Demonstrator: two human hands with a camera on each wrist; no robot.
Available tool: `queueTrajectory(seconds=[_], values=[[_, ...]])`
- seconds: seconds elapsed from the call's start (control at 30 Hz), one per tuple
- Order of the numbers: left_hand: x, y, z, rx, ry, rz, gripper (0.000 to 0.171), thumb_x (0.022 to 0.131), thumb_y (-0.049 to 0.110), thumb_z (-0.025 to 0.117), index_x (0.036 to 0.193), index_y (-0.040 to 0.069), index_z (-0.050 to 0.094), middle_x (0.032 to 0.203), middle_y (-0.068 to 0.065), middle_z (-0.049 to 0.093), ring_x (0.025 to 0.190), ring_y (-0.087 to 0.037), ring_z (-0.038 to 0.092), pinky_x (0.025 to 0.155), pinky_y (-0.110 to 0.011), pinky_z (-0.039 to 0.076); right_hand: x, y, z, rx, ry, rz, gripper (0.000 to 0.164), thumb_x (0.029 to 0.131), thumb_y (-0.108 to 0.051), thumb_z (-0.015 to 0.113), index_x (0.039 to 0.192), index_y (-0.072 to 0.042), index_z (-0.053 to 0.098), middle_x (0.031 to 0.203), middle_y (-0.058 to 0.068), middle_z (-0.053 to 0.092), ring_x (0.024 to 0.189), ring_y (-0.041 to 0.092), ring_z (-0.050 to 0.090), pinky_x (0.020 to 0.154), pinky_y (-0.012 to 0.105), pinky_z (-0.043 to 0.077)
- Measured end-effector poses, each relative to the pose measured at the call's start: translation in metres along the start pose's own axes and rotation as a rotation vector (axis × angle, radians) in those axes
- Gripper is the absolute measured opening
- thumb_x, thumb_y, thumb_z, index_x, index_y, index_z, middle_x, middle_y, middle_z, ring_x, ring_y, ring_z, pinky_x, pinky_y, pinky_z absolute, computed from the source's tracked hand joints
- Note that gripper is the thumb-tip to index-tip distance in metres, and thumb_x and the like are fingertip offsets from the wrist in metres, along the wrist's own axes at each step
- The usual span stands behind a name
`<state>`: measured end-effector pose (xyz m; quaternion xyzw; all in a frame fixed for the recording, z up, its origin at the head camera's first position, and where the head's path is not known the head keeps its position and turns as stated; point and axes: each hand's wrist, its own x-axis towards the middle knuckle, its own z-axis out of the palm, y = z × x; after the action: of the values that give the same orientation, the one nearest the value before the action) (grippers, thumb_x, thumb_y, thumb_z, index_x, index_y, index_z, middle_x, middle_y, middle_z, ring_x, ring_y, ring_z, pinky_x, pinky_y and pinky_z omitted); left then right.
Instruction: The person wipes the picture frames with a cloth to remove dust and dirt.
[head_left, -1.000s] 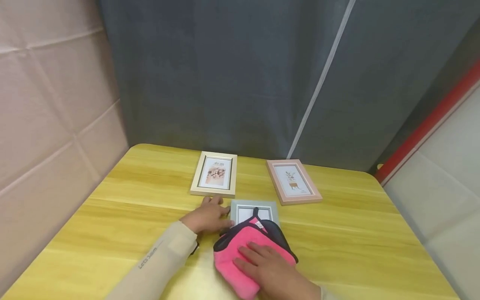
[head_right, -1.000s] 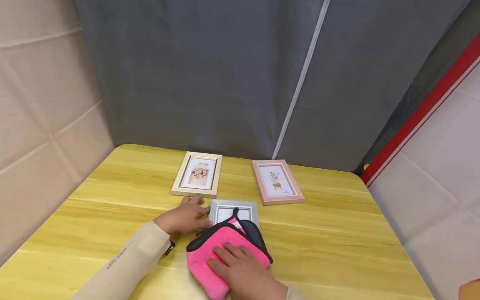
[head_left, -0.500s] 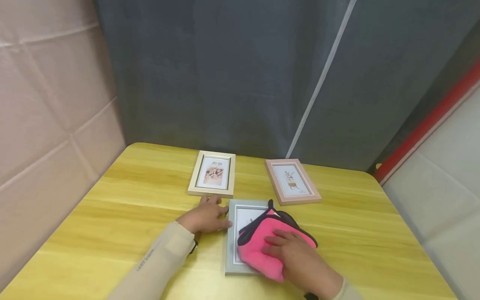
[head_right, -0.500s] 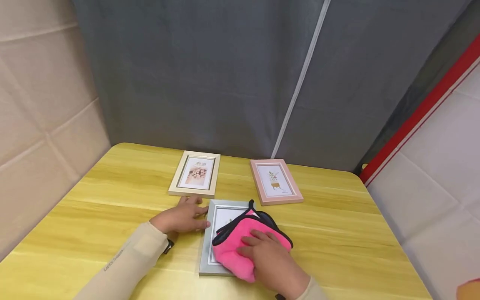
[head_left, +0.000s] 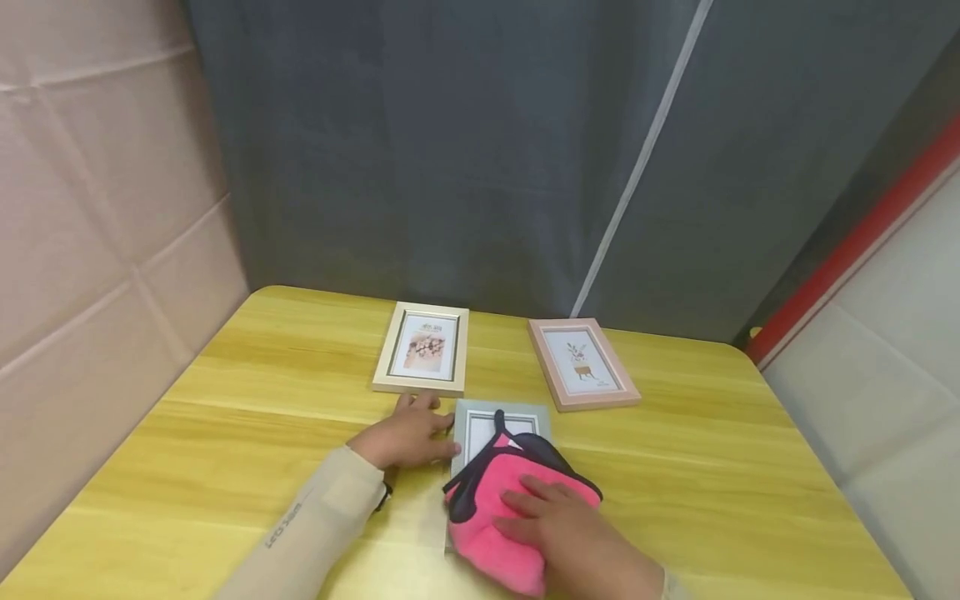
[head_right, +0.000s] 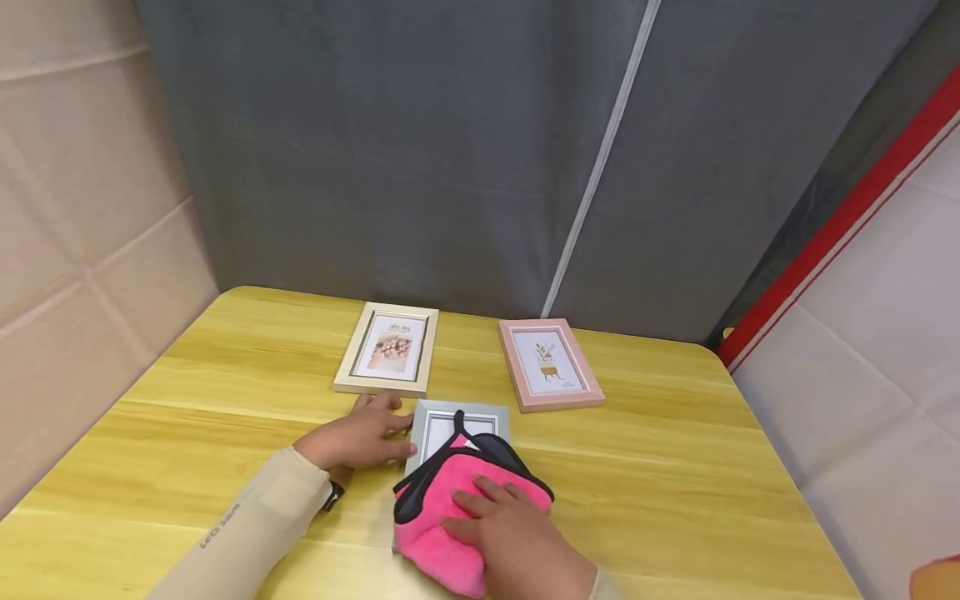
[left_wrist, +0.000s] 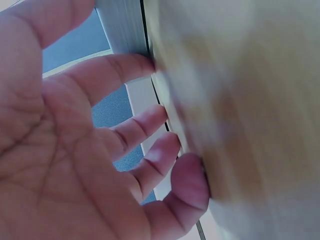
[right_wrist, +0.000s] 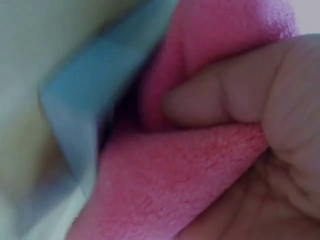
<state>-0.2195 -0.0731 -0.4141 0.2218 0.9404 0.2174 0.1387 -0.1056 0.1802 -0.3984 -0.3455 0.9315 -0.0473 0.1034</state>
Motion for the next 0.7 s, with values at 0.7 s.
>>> queueTrajectory(seconds=[0.7], values=[[0.001, 0.006, 0.002, 0.026, -0.003, -0.010, 0.058, 0.090, 0.037, 0.067, 0.137, 0.003, 0.059, 0.147, -0.020, 0.040, 0.125, -0.041, 0.034, 0.098, -0.053, 0.043, 0.004, 0.001, 0.004, 0.017, 0.026, -0.114, 0.069, 0.079, -0.018, 0.081, 0.142, -0.032, 0.055, 0.148, -0.006, 0.049, 0.139, 0.026, 0.041, 0.107, 0.048, 0.042]])
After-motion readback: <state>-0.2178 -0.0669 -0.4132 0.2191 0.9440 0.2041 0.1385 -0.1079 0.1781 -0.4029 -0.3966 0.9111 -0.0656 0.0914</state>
